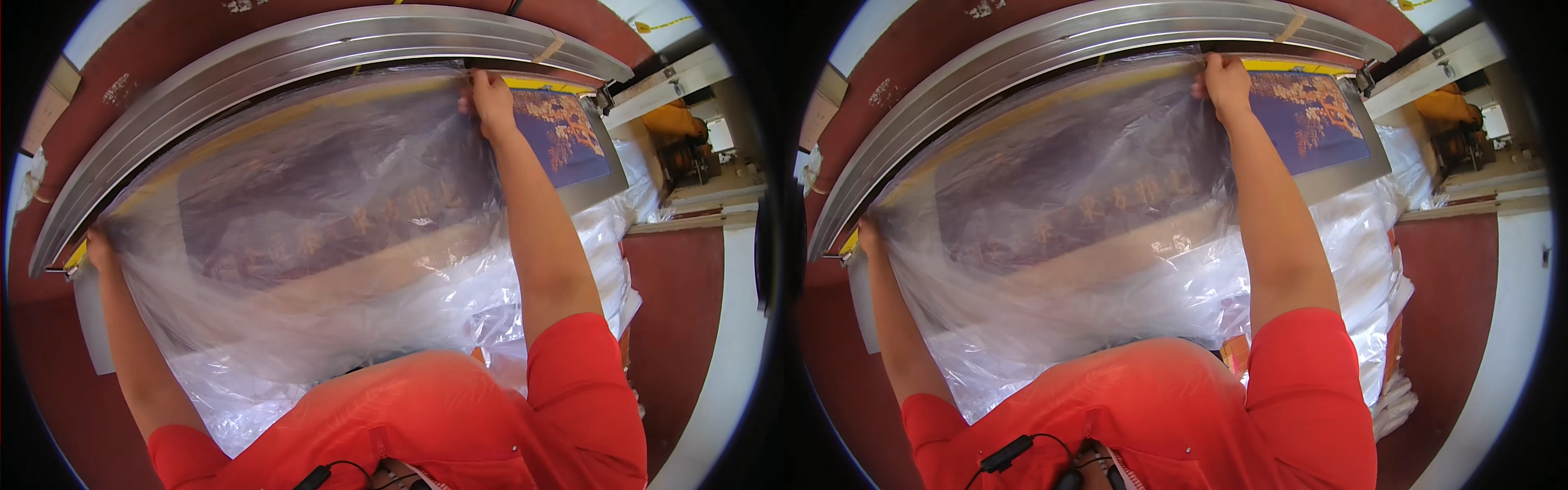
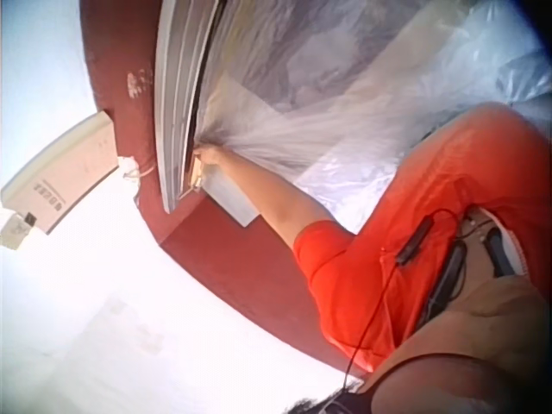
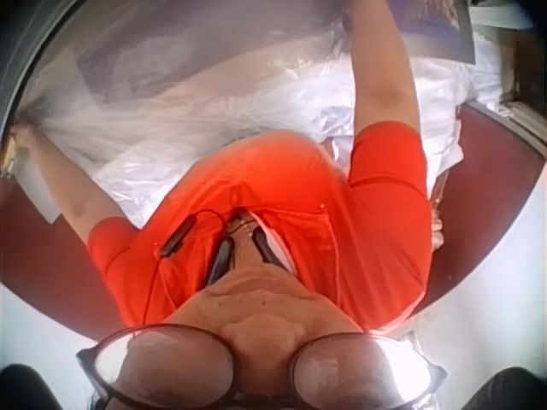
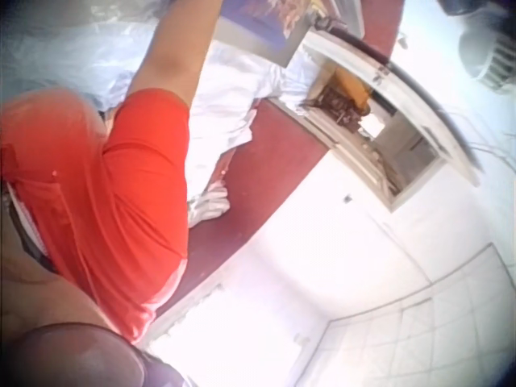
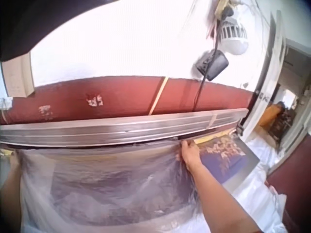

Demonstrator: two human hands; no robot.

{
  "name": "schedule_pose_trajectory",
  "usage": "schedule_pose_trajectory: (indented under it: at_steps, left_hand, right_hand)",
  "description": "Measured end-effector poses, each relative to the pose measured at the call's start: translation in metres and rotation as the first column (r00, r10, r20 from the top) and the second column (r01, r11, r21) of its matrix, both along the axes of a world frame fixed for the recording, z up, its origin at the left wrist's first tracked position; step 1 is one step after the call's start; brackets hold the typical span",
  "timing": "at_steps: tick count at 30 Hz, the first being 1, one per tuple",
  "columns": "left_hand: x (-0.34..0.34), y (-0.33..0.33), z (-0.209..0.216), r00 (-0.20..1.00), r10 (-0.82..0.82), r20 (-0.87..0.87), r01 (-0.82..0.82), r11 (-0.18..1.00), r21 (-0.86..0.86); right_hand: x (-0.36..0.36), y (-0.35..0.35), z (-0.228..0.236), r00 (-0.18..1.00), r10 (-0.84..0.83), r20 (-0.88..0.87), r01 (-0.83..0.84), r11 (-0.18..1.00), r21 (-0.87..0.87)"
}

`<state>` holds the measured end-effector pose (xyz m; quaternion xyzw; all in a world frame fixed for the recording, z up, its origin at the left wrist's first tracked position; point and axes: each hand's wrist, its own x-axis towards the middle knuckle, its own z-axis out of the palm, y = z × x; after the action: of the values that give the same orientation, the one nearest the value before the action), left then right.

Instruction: The person wraps a large rectangular sign with a transparent plastic sheet. They repeatedly smooth the plastic over the surface, lift and reposition it, and tuck the edges to cover the sign. The sign remains on a workbench throughout the process.

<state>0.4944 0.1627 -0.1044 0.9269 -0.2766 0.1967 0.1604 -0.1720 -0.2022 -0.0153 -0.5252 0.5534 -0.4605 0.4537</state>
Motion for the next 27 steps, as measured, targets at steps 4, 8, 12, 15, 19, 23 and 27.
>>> schedule_pose_trajectory:
  at_steps: [4,8,12,15,19,23,27]
  left_hand:
    - [-0.022,-0.024,0.009,0.965,0.078,-0.25,-0.13,0.972,-0.198]
    - [-0.016,-0.018,0.008,0.971,0.091,-0.222,-0.14,0.967,-0.213]
    - [-0.052,-0.028,0.023,0.891,-0.103,-0.443,-0.115,0.89,-0.44]
    - [-0.068,-0.028,0.038,0.634,-0.407,-0.658,-0.241,0.704,-0.668]
    - [-0.096,-0.011,0.077,0.644,-0.5,-0.579,0.065,0.79,-0.609]
    - [-0.195,0.055,0.133,0.626,-0.464,-0.627,0.003,0.806,-0.592]
    - [-0.236,0.224,0.09,0.74,-0.112,-0.664,-0.122,0.947,-0.296]
  right_hand:
    - [-0.009,0.004,0.004,0.999,-0.006,-0.048,0.008,1.0,0.025]
    - [-0.005,0.003,0.004,0.998,-0.013,-0.068,0.015,1.0,0.021]
    - [-0.008,0.001,0.005,0.999,0.008,-0.032,-0.007,0.999,0.031]
    - [-0.01,-0.001,0.003,0.996,0.093,-0.004,-0.093,0.994,0.055]
    - [-0.008,0.006,0.017,0.967,0.254,0.029,-0.255,0.949,0.188]
    - [0.011,0.047,0.027,0.883,0.47,0.004,-0.465,0.872,0.153]
    - [0.051,0.13,0.039,0.678,0.723,0.133,-0.733,0.654,0.187]
